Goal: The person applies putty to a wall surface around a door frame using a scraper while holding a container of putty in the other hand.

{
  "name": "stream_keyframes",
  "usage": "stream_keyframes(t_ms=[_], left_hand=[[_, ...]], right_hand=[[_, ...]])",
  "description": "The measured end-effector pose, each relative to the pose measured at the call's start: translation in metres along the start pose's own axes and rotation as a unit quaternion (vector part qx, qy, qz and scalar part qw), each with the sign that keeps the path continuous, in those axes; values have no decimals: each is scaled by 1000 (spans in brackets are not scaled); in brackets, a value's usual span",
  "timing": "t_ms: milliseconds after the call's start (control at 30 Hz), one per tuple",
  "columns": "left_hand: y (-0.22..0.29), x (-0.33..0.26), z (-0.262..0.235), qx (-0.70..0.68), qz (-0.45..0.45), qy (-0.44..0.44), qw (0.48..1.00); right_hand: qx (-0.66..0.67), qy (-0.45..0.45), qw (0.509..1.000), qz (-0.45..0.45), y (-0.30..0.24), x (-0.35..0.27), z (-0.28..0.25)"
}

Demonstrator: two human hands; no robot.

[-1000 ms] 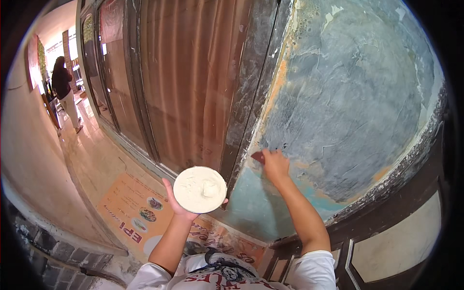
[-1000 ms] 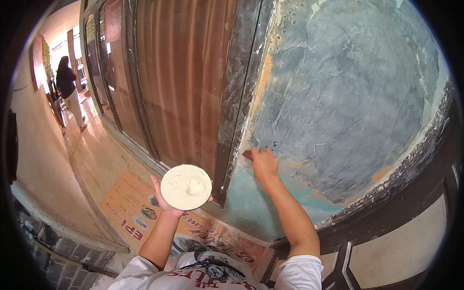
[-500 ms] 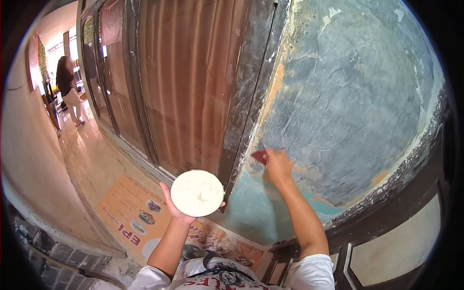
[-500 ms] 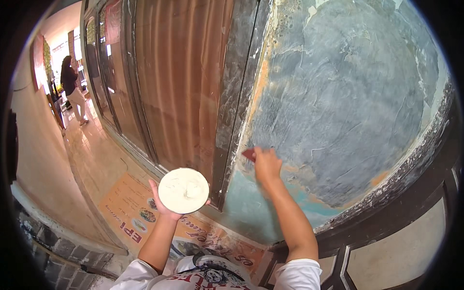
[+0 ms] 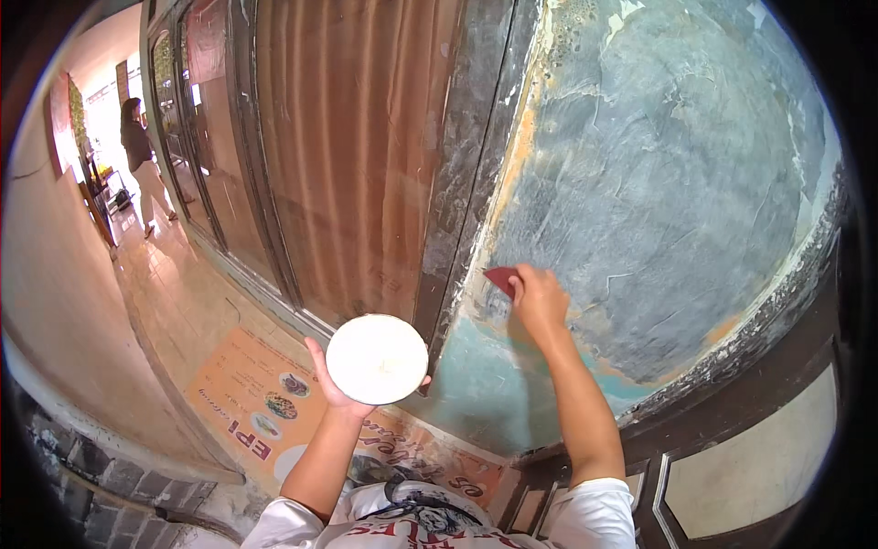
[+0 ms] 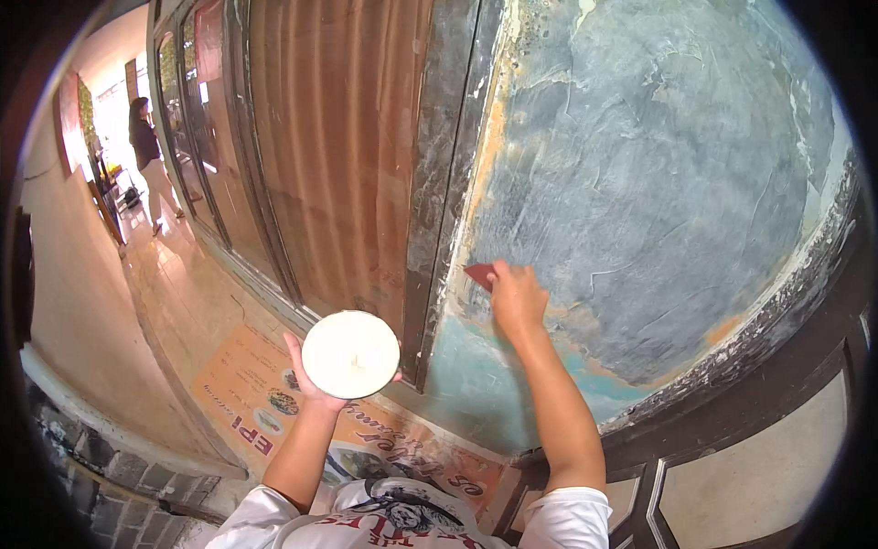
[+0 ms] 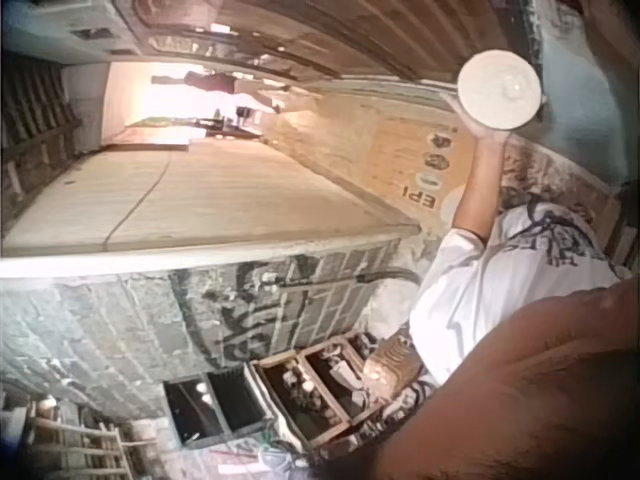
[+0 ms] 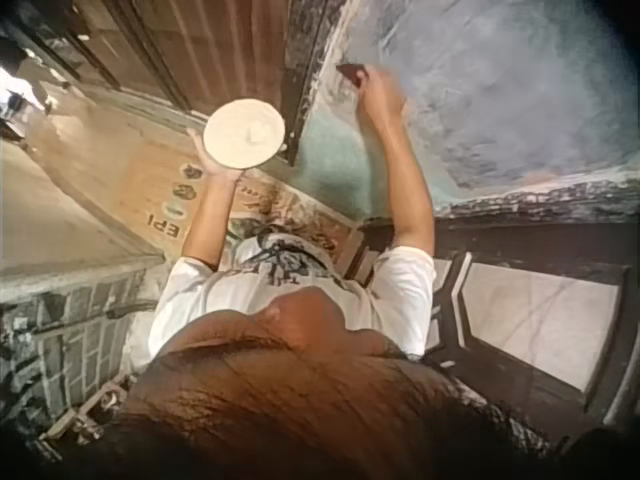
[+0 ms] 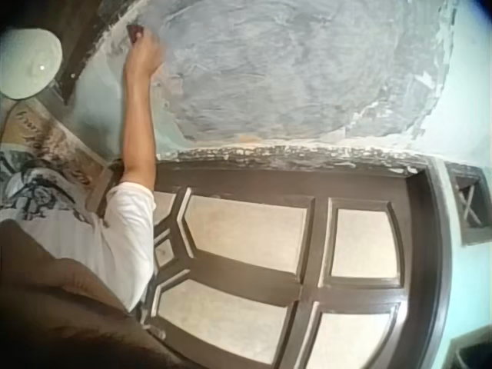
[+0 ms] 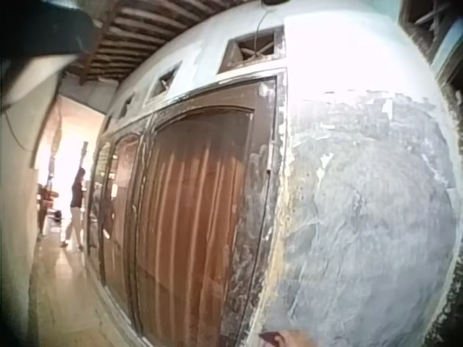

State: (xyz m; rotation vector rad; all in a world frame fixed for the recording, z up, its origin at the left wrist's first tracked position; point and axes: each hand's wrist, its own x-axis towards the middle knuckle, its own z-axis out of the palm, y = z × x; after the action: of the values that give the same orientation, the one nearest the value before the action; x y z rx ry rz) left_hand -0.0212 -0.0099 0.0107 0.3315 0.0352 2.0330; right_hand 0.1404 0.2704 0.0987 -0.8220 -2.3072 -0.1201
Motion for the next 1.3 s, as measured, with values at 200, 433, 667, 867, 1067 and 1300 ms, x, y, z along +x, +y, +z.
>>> stream_keyframes(t_ms=[200,433,667,867,1067,1300], left_hand=[[-6,3,4,5,-6,-6,1000],[-24,11,18,9,-10,-24,1000],[-65,27,45,21,-23,-24,999],[-104,34,77,23,-75,-24,997],[-142,39,83,-2,-112,-69,991],[-177,36,82,-69,-118,-50,989]], right_hand=[[12,-102,994,-21,6,-37,25],[-9,-64,997,-39,12,10,-7],[323,-201,925,3,27,38,-129],[308,-391,867,-29,31,29,-166],[123,-355,920,-108,47,26,-187],[128,-387,899,-159,55,12,-196]])
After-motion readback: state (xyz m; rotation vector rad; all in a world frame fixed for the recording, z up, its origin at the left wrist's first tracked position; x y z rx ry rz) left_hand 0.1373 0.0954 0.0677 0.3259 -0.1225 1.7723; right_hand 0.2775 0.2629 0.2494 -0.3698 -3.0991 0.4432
